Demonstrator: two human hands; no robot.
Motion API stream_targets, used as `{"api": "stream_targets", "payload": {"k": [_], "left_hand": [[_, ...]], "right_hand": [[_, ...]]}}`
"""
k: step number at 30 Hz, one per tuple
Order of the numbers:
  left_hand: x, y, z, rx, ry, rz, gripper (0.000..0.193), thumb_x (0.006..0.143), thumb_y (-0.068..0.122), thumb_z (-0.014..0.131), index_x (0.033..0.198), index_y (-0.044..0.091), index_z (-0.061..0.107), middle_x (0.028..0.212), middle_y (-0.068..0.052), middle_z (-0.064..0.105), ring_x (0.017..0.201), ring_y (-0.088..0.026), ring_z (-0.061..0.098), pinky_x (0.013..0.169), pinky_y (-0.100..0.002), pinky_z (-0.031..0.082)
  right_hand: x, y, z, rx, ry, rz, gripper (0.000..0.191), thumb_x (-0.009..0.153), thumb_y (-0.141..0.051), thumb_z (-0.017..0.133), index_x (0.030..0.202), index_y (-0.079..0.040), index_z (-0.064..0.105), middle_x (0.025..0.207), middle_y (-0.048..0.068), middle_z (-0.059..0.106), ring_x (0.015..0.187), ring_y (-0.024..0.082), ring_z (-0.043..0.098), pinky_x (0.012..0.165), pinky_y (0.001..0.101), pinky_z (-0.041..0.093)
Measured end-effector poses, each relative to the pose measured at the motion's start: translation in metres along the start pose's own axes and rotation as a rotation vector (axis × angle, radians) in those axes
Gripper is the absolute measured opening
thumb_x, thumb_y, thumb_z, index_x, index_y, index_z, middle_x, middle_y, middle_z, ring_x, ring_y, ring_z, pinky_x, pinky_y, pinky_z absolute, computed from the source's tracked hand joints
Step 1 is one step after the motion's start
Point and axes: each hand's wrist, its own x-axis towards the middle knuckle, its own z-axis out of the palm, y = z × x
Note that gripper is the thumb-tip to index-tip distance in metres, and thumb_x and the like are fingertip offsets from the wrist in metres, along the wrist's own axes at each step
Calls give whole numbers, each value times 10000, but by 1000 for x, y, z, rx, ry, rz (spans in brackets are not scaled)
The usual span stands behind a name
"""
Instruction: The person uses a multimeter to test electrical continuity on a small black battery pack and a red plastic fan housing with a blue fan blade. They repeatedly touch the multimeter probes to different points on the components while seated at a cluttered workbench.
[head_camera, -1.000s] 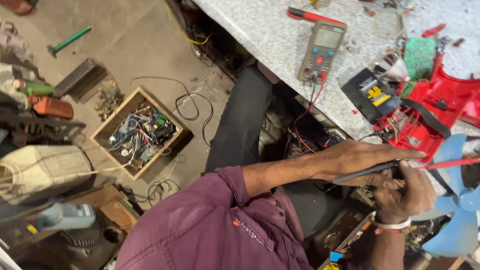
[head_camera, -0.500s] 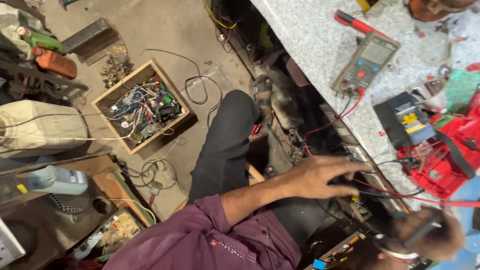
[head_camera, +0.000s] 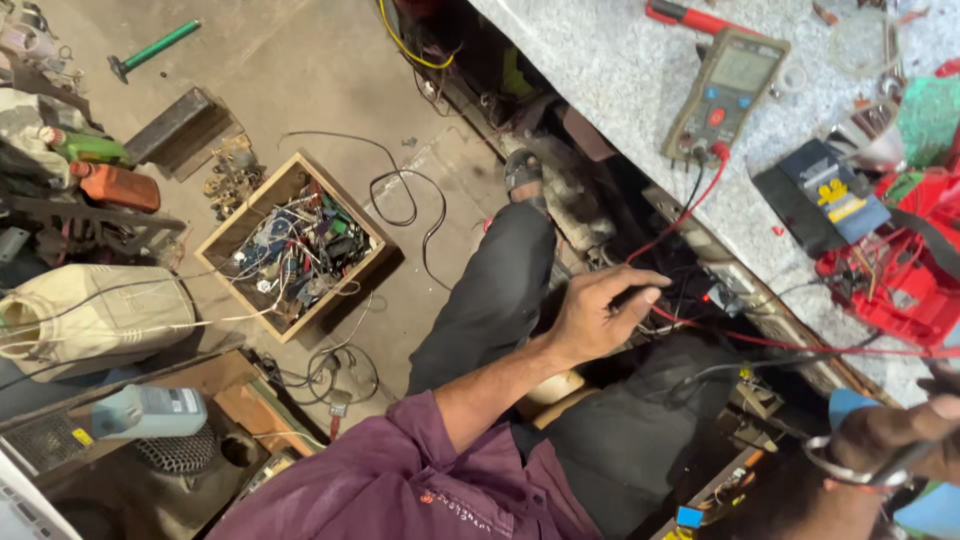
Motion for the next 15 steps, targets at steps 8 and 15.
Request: {"api": "stream_targets", "payload": {"k": [8, 15], "left_hand": [[-95, 67, 75, 104, -79, 169, 151, 980, 133, 716, 1130, 119, 722, 920, -52, 698, 787, -215, 704, 717, -315, 572], [-203, 108, 39, 156, 5, 257, 150, 1006, 200, 696, 1139, 130, 686, 982, -40, 711, 872, -225, 720, 768, -327, 581]], "right_hand": [[-16, -47, -92, 405, -66, 150, 492, 1172, -409, 590, 1033, 63, 602, 989, 146, 651, 810, 220, 589, 692, 333, 428], [-95, -139, -114, 671, -212, 605, 526, 1035, -469, 558, 1301, -16, 529, 1313, 128, 581, 1202, 271, 697, 952, 452, 636]]}}
